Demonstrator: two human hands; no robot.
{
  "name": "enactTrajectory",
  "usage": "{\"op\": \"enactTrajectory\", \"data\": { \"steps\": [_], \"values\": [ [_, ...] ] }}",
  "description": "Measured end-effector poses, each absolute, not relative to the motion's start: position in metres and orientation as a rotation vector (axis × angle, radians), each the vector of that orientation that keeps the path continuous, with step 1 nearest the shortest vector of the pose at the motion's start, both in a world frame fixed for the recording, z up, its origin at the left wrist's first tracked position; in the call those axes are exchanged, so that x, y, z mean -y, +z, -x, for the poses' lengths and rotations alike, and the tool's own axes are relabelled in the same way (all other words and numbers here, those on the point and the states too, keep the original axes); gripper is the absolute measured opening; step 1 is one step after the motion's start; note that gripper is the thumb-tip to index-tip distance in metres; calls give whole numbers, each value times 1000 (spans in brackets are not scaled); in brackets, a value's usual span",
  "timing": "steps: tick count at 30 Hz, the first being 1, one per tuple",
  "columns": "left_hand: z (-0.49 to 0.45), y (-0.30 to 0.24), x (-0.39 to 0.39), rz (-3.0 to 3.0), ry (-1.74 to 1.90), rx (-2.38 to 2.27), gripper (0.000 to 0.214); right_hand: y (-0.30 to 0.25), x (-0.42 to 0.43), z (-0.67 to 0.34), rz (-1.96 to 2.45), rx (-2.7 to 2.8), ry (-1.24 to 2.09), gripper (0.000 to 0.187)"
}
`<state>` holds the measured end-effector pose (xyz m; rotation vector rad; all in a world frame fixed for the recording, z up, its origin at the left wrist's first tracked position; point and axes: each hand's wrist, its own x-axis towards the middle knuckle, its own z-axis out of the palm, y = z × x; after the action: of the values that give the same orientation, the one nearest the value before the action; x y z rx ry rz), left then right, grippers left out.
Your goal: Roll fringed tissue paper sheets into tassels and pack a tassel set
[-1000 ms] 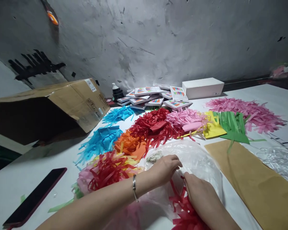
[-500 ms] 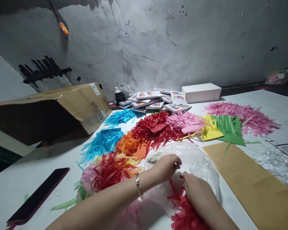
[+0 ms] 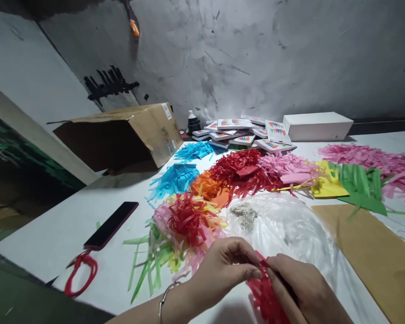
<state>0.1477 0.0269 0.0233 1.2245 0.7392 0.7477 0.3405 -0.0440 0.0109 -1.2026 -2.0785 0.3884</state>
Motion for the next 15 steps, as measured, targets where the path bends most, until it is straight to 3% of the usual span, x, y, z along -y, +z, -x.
{"op": "enactTrajectory", "data": {
  "steps": [15],
  "values": [
    [-123,9,5,-1388,850,-684,10,24,68,-317,1376,2248,618,27]
  ]
}}
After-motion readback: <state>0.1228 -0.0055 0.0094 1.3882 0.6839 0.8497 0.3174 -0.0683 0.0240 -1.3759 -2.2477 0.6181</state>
